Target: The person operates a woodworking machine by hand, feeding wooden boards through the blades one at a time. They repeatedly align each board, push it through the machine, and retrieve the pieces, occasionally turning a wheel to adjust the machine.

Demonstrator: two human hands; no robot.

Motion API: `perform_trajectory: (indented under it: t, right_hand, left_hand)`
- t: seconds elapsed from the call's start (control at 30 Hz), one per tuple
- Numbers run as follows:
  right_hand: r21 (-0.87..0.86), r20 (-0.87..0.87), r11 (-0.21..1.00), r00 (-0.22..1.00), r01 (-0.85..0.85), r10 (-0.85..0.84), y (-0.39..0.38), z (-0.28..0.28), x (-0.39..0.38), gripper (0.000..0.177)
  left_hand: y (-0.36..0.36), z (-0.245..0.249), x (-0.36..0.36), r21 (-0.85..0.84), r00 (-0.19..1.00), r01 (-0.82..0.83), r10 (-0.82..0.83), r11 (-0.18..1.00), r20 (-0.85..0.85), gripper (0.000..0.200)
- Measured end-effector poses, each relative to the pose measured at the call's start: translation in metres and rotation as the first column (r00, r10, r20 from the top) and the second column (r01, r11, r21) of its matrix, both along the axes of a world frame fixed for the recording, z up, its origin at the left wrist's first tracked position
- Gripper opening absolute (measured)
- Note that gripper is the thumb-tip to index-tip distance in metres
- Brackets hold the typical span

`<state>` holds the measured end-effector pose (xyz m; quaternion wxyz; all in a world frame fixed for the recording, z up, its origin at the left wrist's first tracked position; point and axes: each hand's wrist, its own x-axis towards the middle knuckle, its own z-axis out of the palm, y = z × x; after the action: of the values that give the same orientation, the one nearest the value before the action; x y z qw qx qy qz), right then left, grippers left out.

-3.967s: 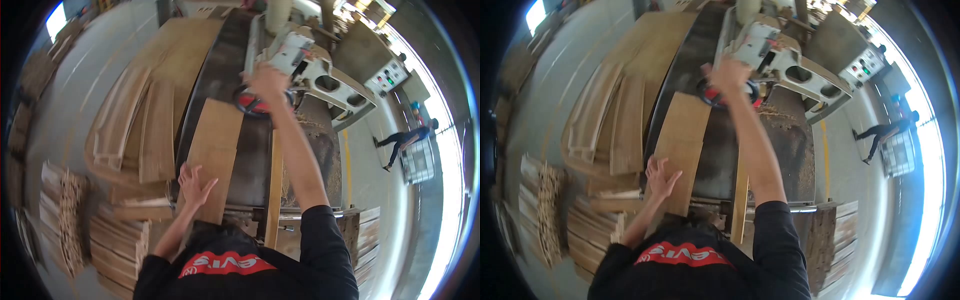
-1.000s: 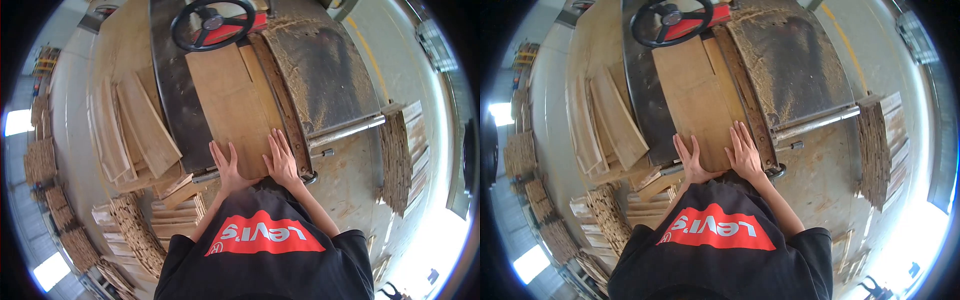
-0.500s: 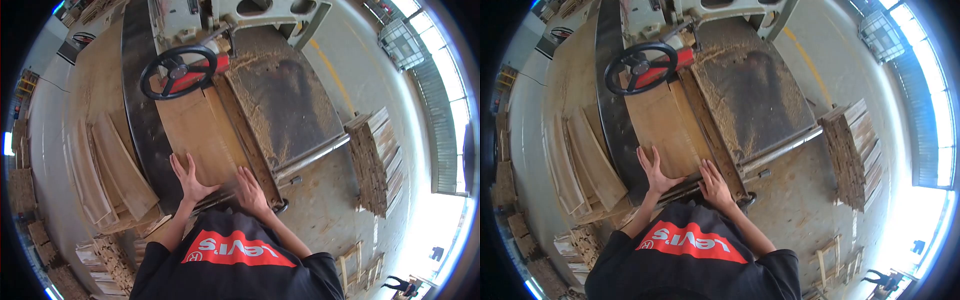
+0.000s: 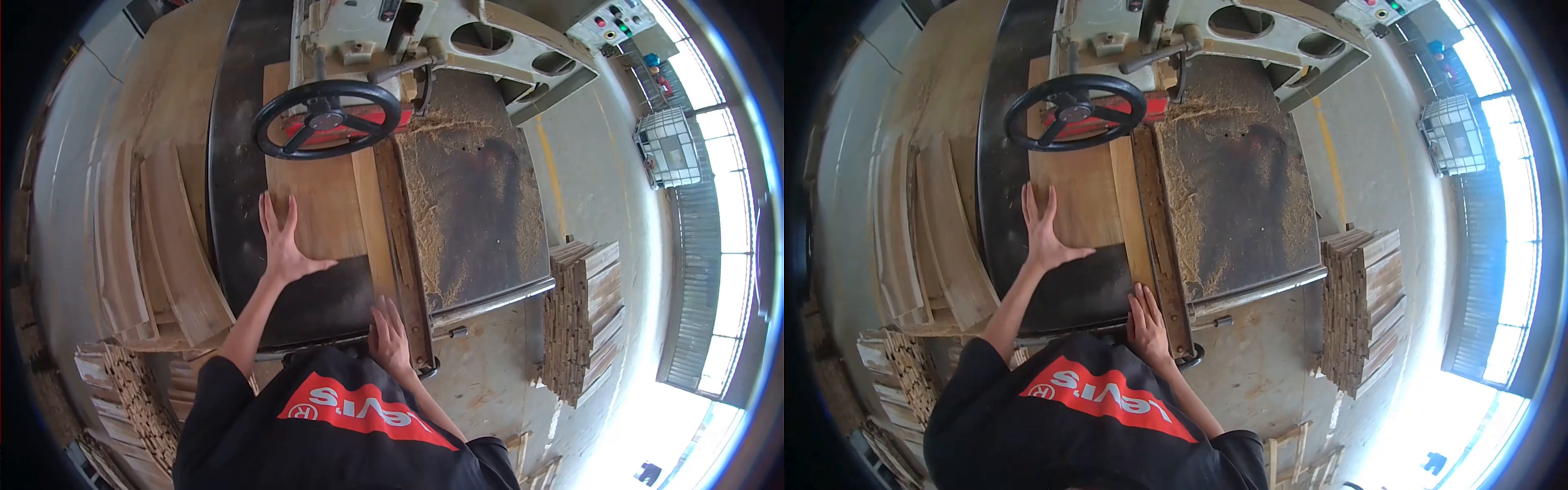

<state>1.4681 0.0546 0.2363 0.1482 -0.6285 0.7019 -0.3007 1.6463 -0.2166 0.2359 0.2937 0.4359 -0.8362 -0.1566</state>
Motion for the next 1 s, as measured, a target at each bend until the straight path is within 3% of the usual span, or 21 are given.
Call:
perform_trajectory:
  t: [0.23, 0.43, 0.63, 0.73, 0.87, 1.0]
  right_hand:
    - [0.021, -0.076, 1.0, 0.997, -0.008, 0.009, -0.002, -0.003, 0.001, 0.05]
    - [0.039, -0.1, 0.999, 0.995, -0.016, 0.019, -0.002, 0.001, 0.002, 0.049]
    - [0.008, -0.102, 1.0, 0.995, -0.012, 0.013, 0.0, -0.001, 0.005, 0.047]
    - [-0.024, -0.102, 1.0, 0.995, -0.018, 0.016, 0.0, -0.007, 0.003, 0.045]
    - [-0.067, -0.113, 0.998, 0.993, -0.023, 0.015, 0.0, -0.01, 0.004, 0.046]
    - [-0.064, -0.127, 0.998, 0.992, -0.029, 0.021, 0.002, -0.012, 0.004, 0.051]
  left_hand:
    - [-0.051, -0.007, -0.007, -0.033, 0.999, -0.03, 0.031, 0.999, 0.034, 0.158]
    - [-0.097, -0.017, -0.01, 0.015, 0.99, -0.038, 0.04, 0.999, -0.137, 0.14]
    - [-0.159, -0.049, -0.012, 0.205, 0.843, -0.029, 0.135, 0.978, -0.521, 0.118]
    - [-0.172, -0.052, -0.016, 0.144, 0.806, 0.066, 0.032, 0.987, -0.591, 0.12]
    - [-0.172, -0.051, -0.011, 0.045, 0.931, -0.001, 0.017, 0.999, -0.364, 0.127]
    - [-0.185, -0.057, -0.011, 0.166, 0.698, 0.124, 0.032, 0.978, -0.715, 0.134]
